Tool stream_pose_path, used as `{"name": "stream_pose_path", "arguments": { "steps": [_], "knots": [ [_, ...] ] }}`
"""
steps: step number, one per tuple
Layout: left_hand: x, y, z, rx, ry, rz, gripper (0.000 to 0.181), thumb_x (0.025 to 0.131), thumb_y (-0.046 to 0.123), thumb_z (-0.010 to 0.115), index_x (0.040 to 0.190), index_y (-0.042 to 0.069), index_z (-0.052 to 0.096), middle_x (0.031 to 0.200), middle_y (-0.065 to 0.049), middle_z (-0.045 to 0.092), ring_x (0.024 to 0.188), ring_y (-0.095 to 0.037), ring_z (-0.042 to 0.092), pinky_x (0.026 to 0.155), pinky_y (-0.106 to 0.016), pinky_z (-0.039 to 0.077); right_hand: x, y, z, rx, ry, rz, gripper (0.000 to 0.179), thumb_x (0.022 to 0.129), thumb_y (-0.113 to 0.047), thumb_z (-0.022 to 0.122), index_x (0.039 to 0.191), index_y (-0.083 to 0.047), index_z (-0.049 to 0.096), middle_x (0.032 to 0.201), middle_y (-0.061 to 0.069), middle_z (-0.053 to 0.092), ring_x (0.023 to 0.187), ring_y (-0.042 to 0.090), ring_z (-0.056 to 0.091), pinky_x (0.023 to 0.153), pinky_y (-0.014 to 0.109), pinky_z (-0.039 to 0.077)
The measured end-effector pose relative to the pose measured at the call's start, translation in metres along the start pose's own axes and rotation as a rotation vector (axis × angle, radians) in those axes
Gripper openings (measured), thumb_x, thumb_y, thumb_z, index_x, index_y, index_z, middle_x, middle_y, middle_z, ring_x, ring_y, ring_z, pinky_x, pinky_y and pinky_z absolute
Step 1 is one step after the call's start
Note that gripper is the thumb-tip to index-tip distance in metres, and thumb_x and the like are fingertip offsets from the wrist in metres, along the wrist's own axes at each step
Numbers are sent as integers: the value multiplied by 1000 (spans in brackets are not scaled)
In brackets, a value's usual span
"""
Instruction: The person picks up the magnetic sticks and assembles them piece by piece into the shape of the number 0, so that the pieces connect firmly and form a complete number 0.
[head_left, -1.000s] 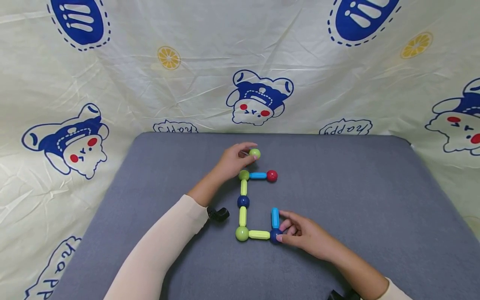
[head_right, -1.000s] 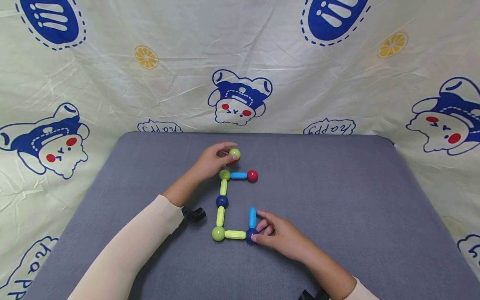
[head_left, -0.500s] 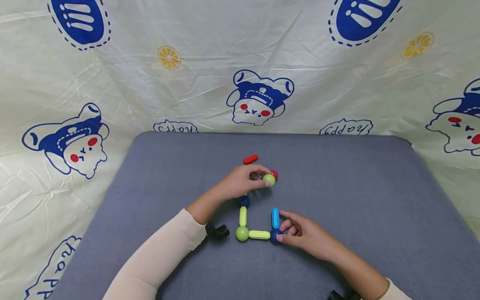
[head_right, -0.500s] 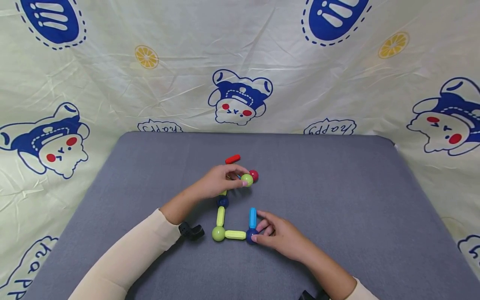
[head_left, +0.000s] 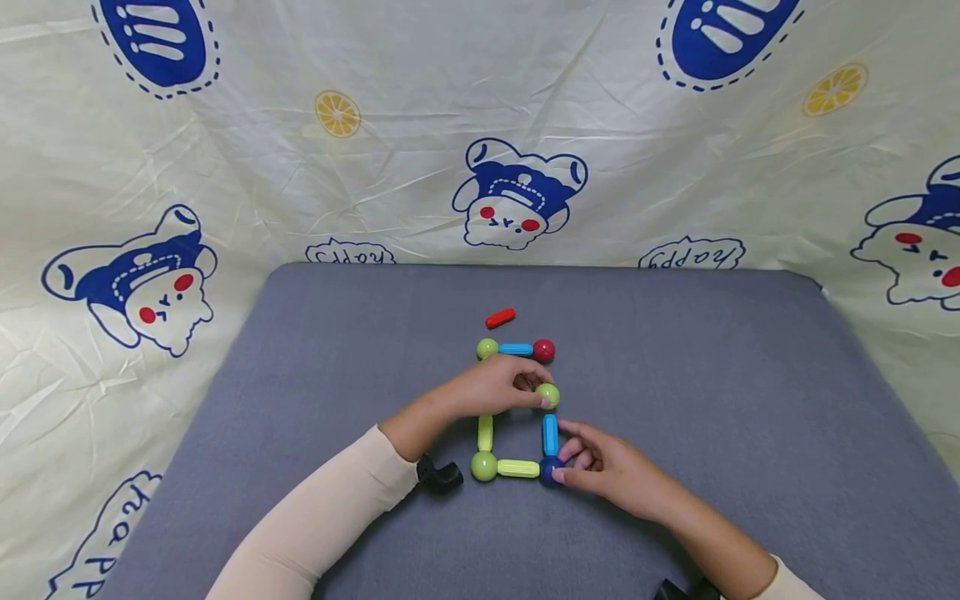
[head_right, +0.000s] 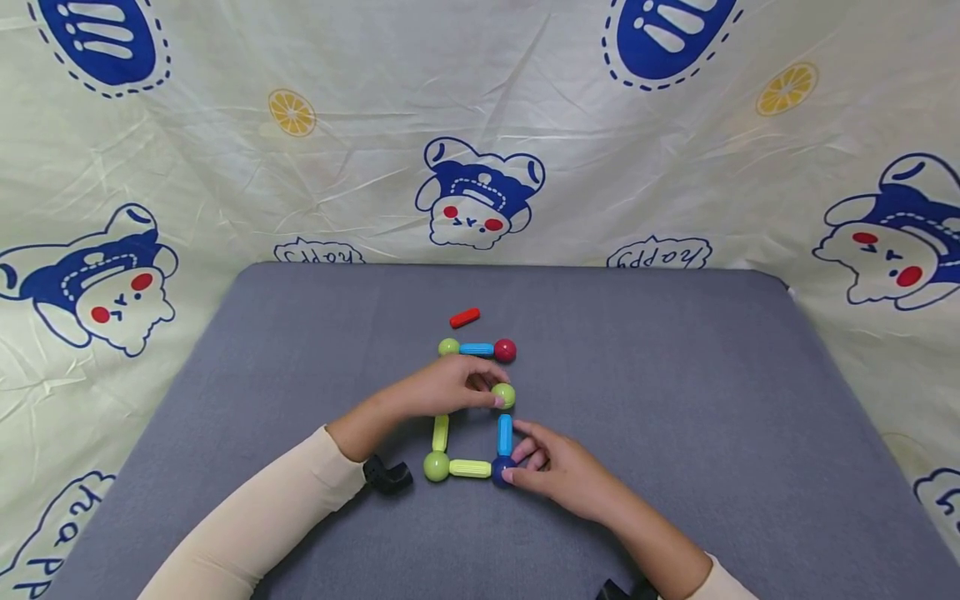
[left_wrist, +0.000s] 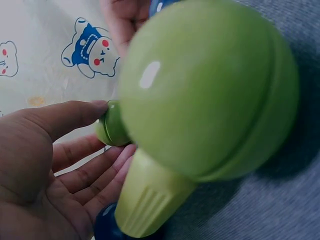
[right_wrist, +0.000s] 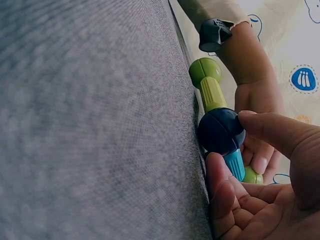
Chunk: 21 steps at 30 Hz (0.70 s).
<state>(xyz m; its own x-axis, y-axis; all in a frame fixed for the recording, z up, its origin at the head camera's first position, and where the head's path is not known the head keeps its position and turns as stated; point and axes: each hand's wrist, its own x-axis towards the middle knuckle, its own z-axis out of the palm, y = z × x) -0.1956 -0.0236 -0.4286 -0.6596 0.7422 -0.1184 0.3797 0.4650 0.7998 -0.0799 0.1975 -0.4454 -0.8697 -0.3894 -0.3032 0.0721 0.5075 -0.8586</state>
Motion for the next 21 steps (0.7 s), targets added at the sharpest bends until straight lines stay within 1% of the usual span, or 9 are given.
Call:
{"name": "stream_pose_path", "arguments": {
  "steps": [6,14,21],
  "knots": [
    [1,-1,6,72,-21,15,27,96,26,71,120,14,71,108,3,71,94,-4,63,80,-16,51,0,0,0,2,2,10,76,92,-32,75,150,2,41,110,8,65,86,13,60,68,22,49],
    [3,0,9,122,-19,37,28,97,25,70,122,13,72,111,1,72,94,-5,63,80,-16,51,0,-1,1,-3,14,21,76,91,-33,76,149,2,42,109,8,66,87,14,61,69,22,50],
    [4,0,12,215,-7,42,31,98,28,69,124,13,72,110,0,70,95,-7,62,80,-16,49,-1,-1,1,-15,23,23,75,91,-33,76,149,2,43,109,7,66,86,12,61,69,22,50]
  ]
}}
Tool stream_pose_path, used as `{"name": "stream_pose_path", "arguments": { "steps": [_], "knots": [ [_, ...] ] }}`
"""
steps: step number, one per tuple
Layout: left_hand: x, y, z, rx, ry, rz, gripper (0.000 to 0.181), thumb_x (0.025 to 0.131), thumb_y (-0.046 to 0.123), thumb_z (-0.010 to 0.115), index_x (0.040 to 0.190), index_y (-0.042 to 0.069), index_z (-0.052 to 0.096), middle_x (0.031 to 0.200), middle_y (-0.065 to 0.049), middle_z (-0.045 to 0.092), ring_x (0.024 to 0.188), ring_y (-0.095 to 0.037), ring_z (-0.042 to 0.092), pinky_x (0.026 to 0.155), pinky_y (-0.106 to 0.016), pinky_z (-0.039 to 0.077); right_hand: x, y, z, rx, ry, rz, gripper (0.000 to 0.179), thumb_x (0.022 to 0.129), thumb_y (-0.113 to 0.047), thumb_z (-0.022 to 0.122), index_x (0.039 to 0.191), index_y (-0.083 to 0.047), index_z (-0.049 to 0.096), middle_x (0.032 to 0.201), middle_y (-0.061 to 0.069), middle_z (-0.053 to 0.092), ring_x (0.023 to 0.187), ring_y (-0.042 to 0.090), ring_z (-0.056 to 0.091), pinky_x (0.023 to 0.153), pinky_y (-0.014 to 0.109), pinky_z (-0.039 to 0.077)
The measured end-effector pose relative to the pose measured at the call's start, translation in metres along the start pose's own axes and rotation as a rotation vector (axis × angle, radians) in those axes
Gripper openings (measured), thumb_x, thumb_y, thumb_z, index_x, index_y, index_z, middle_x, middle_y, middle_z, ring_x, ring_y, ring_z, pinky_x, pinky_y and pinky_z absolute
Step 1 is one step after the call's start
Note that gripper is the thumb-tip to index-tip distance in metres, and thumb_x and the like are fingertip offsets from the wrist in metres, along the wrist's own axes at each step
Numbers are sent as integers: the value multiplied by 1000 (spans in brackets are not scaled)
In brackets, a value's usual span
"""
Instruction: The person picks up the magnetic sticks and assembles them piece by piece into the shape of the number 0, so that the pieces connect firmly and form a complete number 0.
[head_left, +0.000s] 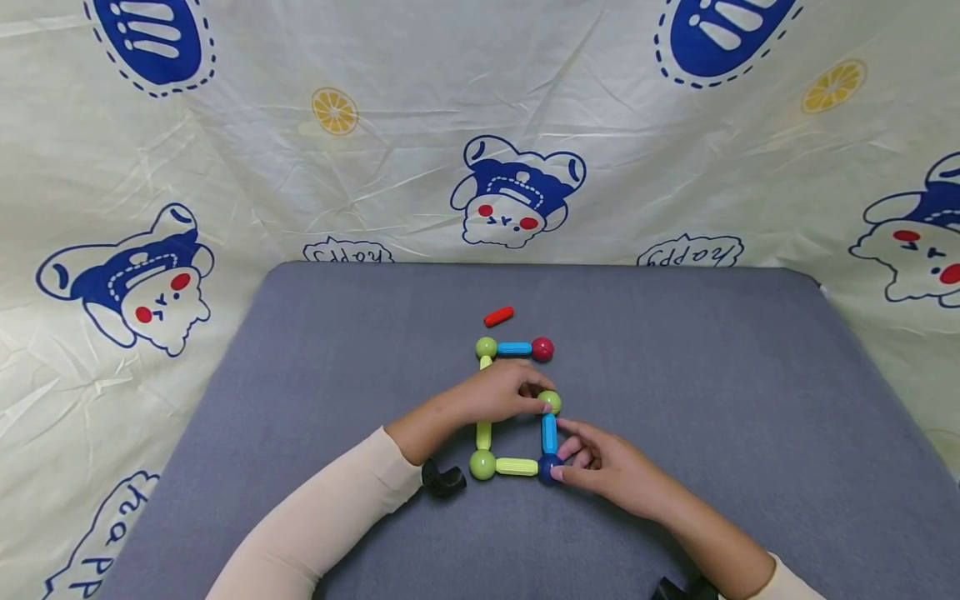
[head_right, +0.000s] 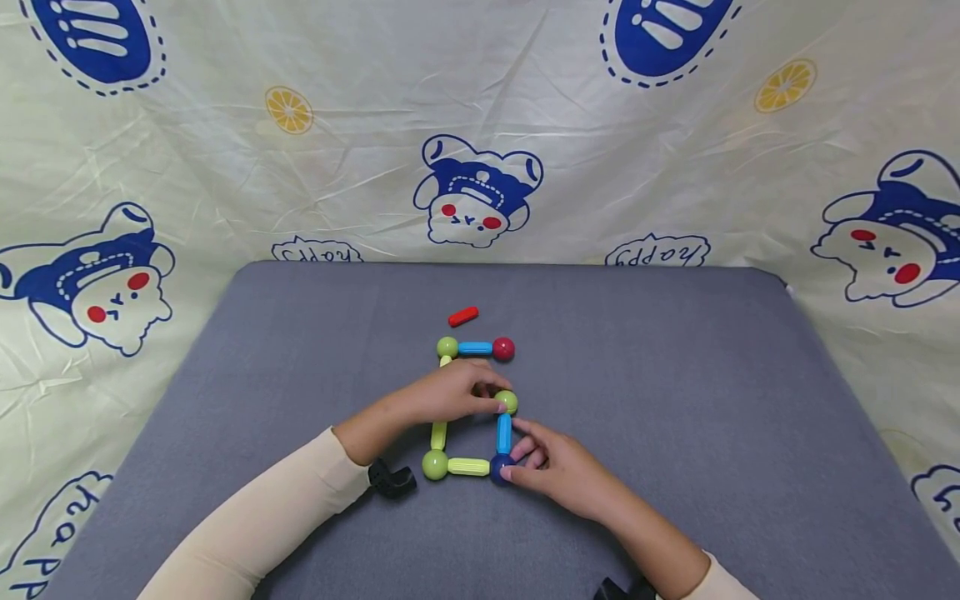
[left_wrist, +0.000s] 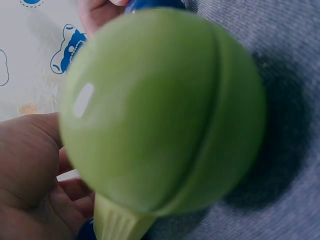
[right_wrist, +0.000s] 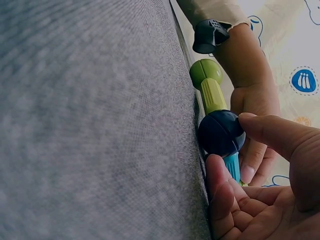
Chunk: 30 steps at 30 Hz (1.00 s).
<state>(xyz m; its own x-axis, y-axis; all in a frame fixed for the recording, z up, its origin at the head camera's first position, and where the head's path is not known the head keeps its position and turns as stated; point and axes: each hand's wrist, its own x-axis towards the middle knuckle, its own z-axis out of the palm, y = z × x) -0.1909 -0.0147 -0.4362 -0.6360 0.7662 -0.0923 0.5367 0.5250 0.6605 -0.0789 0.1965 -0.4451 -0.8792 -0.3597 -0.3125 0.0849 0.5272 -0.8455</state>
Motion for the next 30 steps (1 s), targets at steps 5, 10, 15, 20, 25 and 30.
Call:
{"name": "stream_pose_path", "arguments": {
  "steps": [5,10,15,20,25,30],
  "knots": [
    [-1,1,-1,18,7,5,32,97,28,69,125,13,71,109,0,70,94,-6,60,80,-15,49,0,0,0,1,-2,-6,75,91,-33,76,149,2,43,109,7,66,85,11,61,68,22,50],
    [-2,1,-1,7,13,0,34,97,28,70,126,11,70,111,0,70,93,-5,60,79,-15,49,1,0,0,3,-1,-6,75,91,-33,76,149,2,43,109,7,66,85,12,61,69,22,50],
    [-5,2,-5,-22,44,15,38,96,25,71,130,8,67,115,-4,70,96,-10,64,80,-17,51,0,1,0,-5,-2,-26,75,92,-33,75,149,2,43,109,7,66,85,11,61,69,22,50],
    [-11,2,-14,-49,108,16,39,96,22,71,132,8,66,114,-8,69,100,-16,66,81,-20,52,0,2,0,2,-7,-40,74,92,-32,75,149,2,42,109,8,66,85,11,61,68,22,50],
    [-19,0,-24,-95,157,-8,40,96,23,72,133,9,66,115,-10,68,101,-15,64,83,-22,53,0,1,0,10,-10,-34,74,92,-31,75,149,2,42,109,8,65,85,11,61,69,22,50],
    [-27,-2,-31,-142,189,-36,40,95,24,72,132,8,66,119,-10,67,103,-16,63,84,-24,53,1,1,1,6,-5,-27,74,92,-32,75,149,1,43,109,7,66,85,12,61,69,22,50]
  ]
}}
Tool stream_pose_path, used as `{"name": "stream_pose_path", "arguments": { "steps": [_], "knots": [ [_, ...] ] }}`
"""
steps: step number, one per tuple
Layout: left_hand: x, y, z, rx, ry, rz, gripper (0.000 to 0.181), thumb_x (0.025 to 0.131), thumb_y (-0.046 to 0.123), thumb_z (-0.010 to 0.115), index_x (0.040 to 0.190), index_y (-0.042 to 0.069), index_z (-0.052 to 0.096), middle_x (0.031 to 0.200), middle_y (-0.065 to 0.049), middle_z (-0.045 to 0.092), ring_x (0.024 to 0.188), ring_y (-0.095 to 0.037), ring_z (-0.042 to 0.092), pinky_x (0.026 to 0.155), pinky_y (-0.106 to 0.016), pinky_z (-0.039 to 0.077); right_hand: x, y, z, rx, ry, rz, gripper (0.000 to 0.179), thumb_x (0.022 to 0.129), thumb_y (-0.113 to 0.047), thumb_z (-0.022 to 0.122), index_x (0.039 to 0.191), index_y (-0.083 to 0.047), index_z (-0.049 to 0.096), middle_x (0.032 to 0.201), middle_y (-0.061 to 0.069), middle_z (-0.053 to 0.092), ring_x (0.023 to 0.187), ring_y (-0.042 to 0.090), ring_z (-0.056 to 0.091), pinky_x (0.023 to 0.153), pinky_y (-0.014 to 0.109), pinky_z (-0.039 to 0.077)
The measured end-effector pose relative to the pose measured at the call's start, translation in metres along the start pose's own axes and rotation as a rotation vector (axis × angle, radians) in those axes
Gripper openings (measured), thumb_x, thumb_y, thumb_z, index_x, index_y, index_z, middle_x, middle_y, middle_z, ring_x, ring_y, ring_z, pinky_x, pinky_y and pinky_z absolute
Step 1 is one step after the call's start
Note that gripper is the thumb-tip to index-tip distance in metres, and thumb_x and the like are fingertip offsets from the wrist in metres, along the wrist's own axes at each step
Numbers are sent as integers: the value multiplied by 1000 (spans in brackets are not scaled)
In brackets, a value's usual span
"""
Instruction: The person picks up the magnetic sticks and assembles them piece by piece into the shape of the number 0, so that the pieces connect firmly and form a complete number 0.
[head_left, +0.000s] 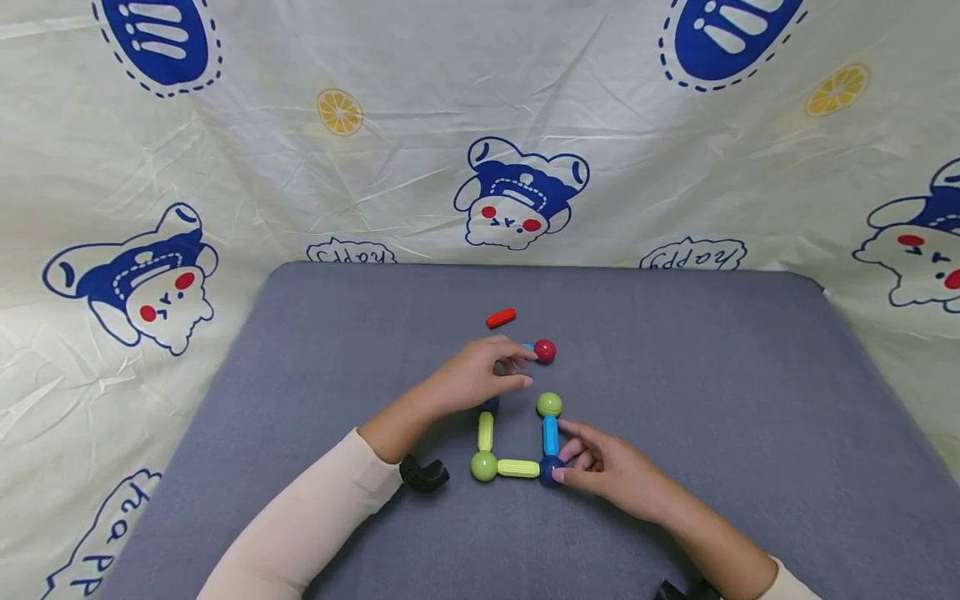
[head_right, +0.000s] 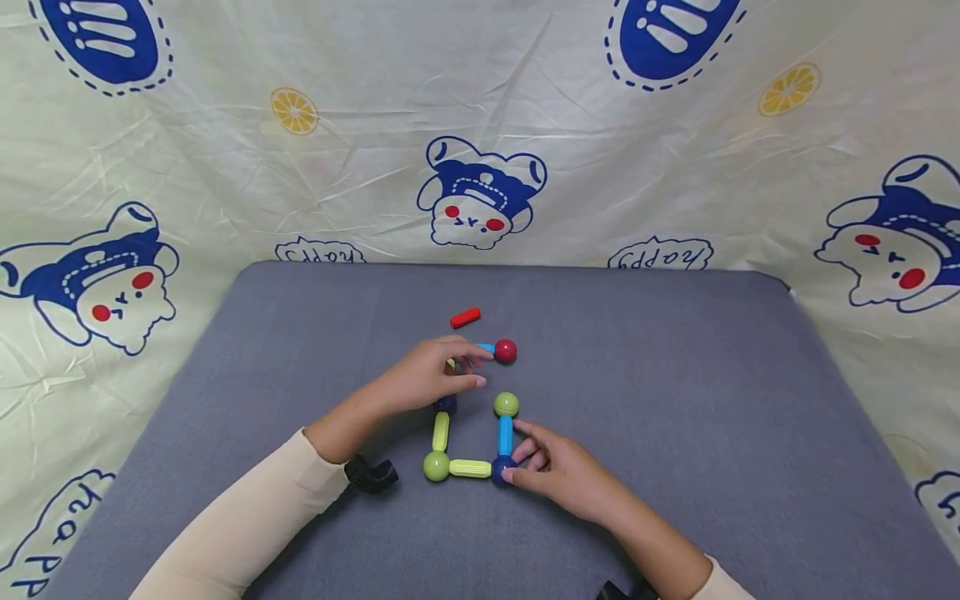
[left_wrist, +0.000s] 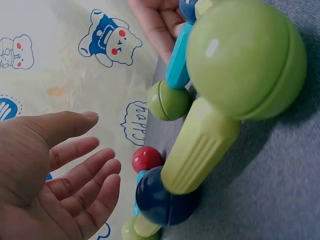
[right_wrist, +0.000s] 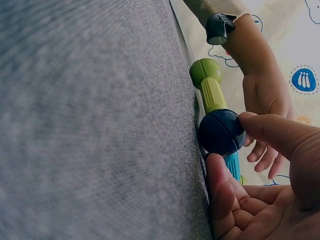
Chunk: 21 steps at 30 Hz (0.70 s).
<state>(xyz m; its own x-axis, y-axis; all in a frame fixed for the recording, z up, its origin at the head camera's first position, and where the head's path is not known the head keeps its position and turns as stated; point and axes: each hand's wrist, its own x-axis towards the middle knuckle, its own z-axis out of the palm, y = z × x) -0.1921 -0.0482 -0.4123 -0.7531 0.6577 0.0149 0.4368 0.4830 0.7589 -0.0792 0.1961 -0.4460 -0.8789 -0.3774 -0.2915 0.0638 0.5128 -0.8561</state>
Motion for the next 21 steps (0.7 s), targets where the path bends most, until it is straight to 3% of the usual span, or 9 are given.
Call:
{"name": "stream_pose_path", "arguments": {
  "steps": [6,12,21],
  "knots": [
    [-9,-7,-5,13,34,-19,38,95,23,73,129,8,68,115,-10,67,101,-16,63,82,-26,53,-1,0,0,2,-1,-2,74,92,-32,75,150,1,43,109,7,66,86,12,61,69,22,50],
    [-21,-16,-8,82,49,-47,33,94,21,73,125,9,71,103,-6,64,92,-13,59,77,-24,52,0,-1,-1,12,-3,9,75,91,-32,76,150,1,42,110,7,65,87,13,60,70,21,50],
    [-37,-28,-5,121,13,-87,27,93,24,74,119,16,75,94,-2,59,82,-10,54,69,-22,46,0,-1,0,20,-10,23,76,91,-33,76,151,1,42,111,6,65,88,14,60,70,21,50]
  ]
}}
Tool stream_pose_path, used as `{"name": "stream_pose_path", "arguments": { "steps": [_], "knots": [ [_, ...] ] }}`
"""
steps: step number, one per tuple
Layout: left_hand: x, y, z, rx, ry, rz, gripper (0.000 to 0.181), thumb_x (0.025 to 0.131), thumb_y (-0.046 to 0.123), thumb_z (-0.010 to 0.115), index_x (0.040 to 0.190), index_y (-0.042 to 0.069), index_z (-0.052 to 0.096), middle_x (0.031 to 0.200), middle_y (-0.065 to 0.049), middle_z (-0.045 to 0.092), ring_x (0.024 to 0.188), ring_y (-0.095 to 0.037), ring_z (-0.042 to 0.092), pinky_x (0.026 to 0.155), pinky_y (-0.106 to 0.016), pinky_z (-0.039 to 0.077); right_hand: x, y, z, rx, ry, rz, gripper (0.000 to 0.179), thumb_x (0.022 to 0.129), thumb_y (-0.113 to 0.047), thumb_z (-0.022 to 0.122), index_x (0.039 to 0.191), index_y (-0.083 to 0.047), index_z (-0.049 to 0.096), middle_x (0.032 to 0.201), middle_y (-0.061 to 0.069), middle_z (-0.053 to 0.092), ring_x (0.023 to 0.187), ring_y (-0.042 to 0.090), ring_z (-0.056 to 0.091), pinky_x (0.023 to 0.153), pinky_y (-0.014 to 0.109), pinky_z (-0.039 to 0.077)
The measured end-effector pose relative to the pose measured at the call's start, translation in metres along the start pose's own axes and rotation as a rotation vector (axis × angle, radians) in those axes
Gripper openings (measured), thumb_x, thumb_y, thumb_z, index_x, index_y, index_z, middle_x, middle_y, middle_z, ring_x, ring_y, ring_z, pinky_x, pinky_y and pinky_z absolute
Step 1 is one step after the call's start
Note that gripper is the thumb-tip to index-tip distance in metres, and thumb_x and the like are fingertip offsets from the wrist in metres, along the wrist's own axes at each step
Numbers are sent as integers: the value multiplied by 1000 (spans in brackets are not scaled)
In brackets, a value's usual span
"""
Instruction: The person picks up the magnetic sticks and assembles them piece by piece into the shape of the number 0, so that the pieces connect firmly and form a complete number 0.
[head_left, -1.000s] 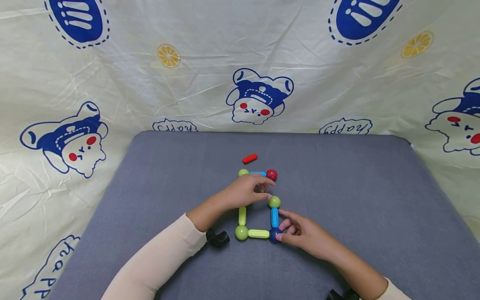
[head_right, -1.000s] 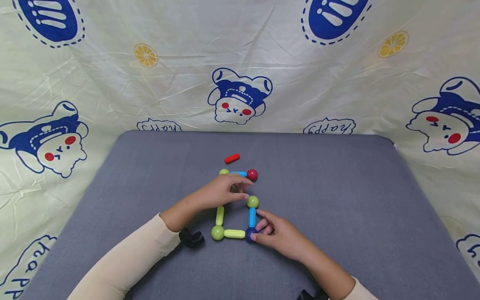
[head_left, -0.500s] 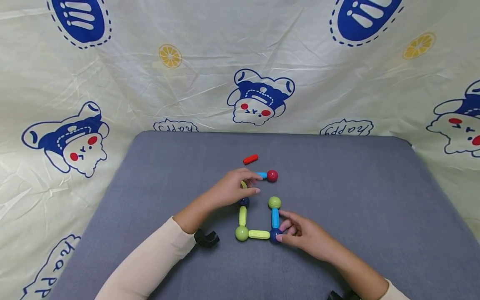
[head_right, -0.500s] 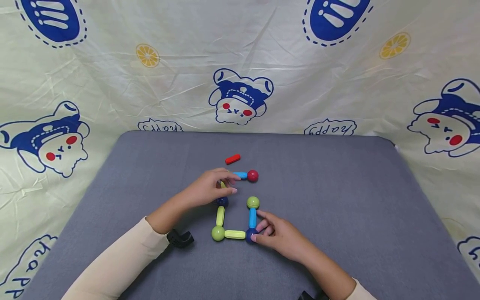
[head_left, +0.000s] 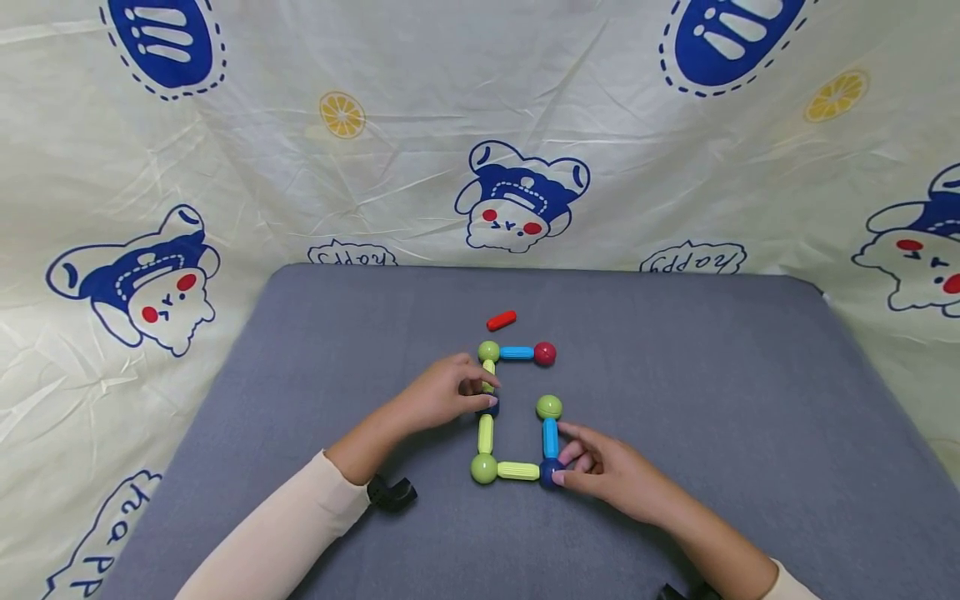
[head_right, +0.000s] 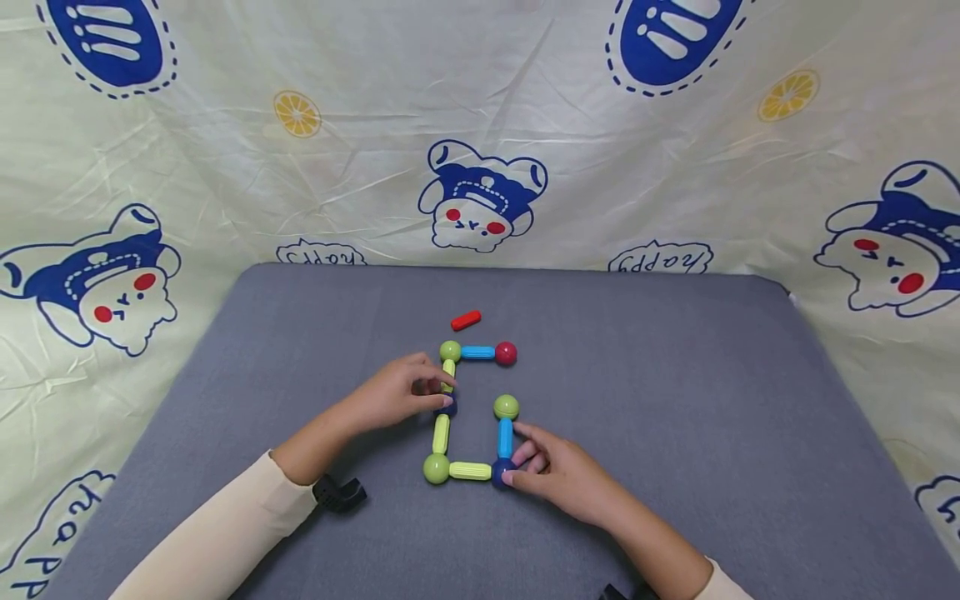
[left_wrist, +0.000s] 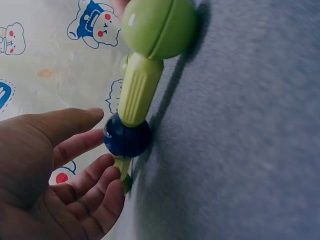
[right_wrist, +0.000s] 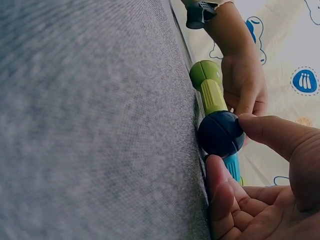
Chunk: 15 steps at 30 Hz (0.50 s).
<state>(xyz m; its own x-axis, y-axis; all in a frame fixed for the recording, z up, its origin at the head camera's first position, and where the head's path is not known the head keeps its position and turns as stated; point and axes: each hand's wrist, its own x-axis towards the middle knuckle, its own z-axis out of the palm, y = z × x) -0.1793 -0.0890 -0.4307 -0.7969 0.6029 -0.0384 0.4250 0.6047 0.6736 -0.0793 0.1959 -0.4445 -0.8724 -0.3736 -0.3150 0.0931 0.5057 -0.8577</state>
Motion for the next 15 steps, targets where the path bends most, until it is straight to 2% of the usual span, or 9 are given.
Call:
{"name": "stream_pose_path", "arguments": {
  "steps": [7,15],
  "knots": [
    [-8,-6,2,-29,-37,-22,27,95,26,73,121,20,74,99,-2,61,83,-9,56,70,-23,47,0,0,0,-2,-2,14,77,91,-34,76,151,0,42,111,6,65,88,15,59,70,22,49],
    [-13,-6,5,-47,-5,-38,26,95,26,72,120,21,74,101,1,64,89,-8,59,76,-24,49,2,-2,-1,-19,-8,14,78,91,-35,76,151,0,41,110,6,65,87,16,59,70,22,50]
  ]
}}
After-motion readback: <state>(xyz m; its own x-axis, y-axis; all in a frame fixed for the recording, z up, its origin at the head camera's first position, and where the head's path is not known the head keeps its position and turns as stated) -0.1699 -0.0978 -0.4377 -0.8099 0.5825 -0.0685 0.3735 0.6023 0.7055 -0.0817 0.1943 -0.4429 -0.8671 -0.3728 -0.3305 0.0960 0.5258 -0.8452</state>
